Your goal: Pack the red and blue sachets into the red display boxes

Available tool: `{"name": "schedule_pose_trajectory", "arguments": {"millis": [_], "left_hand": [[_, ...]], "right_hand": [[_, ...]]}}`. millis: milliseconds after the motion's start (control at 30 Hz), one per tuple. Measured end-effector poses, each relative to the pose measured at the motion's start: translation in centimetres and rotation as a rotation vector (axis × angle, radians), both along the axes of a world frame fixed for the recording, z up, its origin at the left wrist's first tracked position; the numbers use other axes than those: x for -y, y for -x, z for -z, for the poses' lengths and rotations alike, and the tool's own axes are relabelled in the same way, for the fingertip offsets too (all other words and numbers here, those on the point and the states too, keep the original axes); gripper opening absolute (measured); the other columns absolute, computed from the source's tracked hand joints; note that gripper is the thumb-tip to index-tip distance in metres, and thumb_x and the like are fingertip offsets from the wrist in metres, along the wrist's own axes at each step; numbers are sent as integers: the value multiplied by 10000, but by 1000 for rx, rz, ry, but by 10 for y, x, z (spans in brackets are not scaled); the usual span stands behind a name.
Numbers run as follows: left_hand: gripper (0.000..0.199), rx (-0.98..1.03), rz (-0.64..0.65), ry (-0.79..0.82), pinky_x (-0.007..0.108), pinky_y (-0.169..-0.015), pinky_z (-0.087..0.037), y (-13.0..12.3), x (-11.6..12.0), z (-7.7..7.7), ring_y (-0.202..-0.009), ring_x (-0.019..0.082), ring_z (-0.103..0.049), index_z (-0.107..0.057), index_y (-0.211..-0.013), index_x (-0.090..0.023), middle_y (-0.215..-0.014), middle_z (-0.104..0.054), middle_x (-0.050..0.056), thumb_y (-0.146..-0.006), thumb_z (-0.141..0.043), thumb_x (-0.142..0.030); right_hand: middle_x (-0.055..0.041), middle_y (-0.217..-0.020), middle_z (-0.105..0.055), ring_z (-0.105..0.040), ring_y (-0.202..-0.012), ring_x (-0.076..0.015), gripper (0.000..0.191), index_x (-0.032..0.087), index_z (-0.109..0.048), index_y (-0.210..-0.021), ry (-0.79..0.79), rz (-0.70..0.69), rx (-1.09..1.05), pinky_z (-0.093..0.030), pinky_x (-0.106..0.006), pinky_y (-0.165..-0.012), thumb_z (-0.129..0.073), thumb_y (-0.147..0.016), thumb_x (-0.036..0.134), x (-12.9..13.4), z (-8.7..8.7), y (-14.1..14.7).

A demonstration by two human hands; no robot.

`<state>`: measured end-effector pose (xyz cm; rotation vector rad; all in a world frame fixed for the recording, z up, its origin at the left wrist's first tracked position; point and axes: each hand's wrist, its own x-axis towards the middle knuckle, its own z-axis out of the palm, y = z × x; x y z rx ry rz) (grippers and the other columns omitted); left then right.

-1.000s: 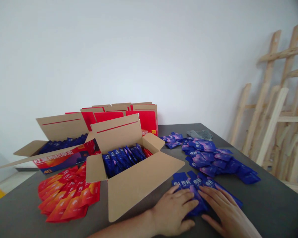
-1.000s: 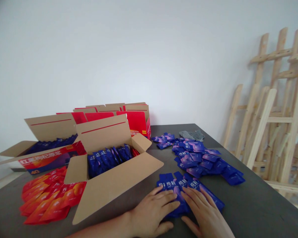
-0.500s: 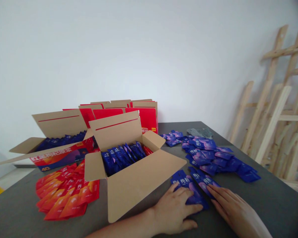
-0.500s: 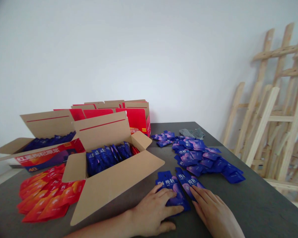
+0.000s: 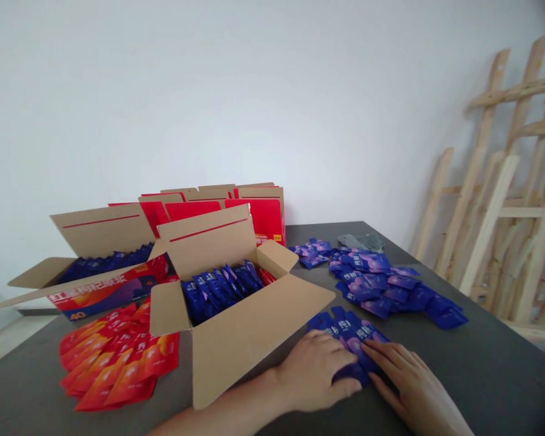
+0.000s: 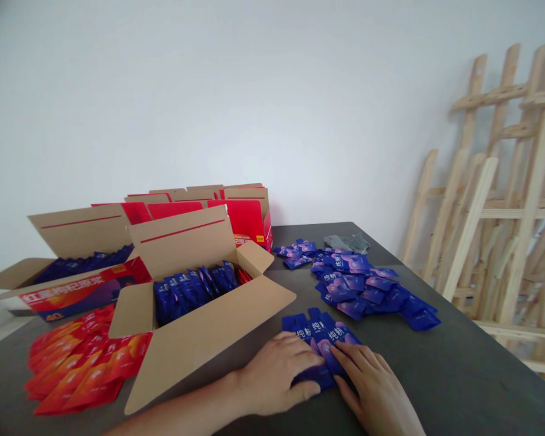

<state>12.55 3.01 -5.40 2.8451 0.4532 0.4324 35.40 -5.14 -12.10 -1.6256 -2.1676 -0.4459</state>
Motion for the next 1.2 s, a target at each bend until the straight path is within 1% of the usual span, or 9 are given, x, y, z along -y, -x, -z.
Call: {"name": "schedule_pose_trajectory", "arguments": {"millis": [67,167,267,400,600,833,933,1067,1200], "left_hand": [[302,22,-35,6,341,-956,-419,-12,-7,-5,-1058,202,-575,-592,-1146,-194,-1114,-640,50,-941,-483,-387],[260,8,-19,-48,338,-966,-425,-31,-15,-3,-1126,211,-551,-605,-1115,-171,-1205,-609,60,-902,-525,-296],[296,-21,64,-85,335,-1018,-406,-42,-18,6,-1199,217,-520,-604,-1124,-142,-1298,-567,82,-890,-552,-316],[428,-18,104,-91,396,-1107,-321,-31,-13,11,-1331,249,-410,-573,-1200,-129,-1418,-477,112,-923,-506,-448],[531,-52,131,-71,408,-1141,-257,-4,14,20,-1342,267,-399,-496,-1272,-72,-1388,-500,159,-948,-443,-488],[437,9,108,-85,358,-1122,-278,-7,14,37,-1290,230,-453,-523,-1211,-97,-1331,-550,120,-971,-421,-447],[386,42,102,-67,346,-1091,-318,-7,13,37,-1234,218,-494,-538,-1187,-126,-1281,-578,93,-968,-428,-425],[391,70,-12,-20,349,-1047,-370,-4,18,33,-1147,223,-531,-523,-1216,-149,-1241,-582,85,-910,-518,-393],[565,89,4,-49,398,-1158,-230,-2,19,29,-1350,246,-353,-368,-1392,-128,-1458,-403,117,-908,-495,-389]], "right_hand": [[-70,-1223,-629,-601,-1086,-214,477,218,-484,-1344,32,0,-45,-511,-379,-921,-545,-885,333,3,2,-2],[-90,-1310,-568,-543,-1188,-199,558,184,-350,-1430,39,14,-101,-484,-367,-984,-473,-886,210,7,8,-9],[-99,-1370,-513,-485,-1259,-199,526,172,-358,-1418,14,39,-136,-464,-381,-1023,-422,-896,169,6,16,-16],[-102,-1326,-561,-534,-1213,-230,396,176,-499,-1305,-20,73,-152,-499,-420,-991,-463,-931,302,2,24,-21],[-95,-1325,-571,-553,-1199,-228,385,172,-523,-1290,-26,94,-164,-516,-434,-974,-429,-955,337,1,25,-18],[-148,-1202,-645,-640,-1071,-225,384,81,-545,-1223,-197,18,-19,-589,-354,-838,-412,-930,291,0,15,8],[-179,-1167,-657,-660,-1033,-231,386,27,-555,-1192,-259,-7,57,-598,-337,-796,-374,-905,211,0,14,18],[-208,-1177,-646,-653,-1049,-251,402,-10,-566,-1176,-256,13,56,-592,-350,-810,-350,-876,146,5,19,25],[-194,-1271,-596,-592,-1157,-241,432,26,-551,-1248,-135,-15,-66,-546,-338,-918,-365,-873,129,13,25,27]]}}
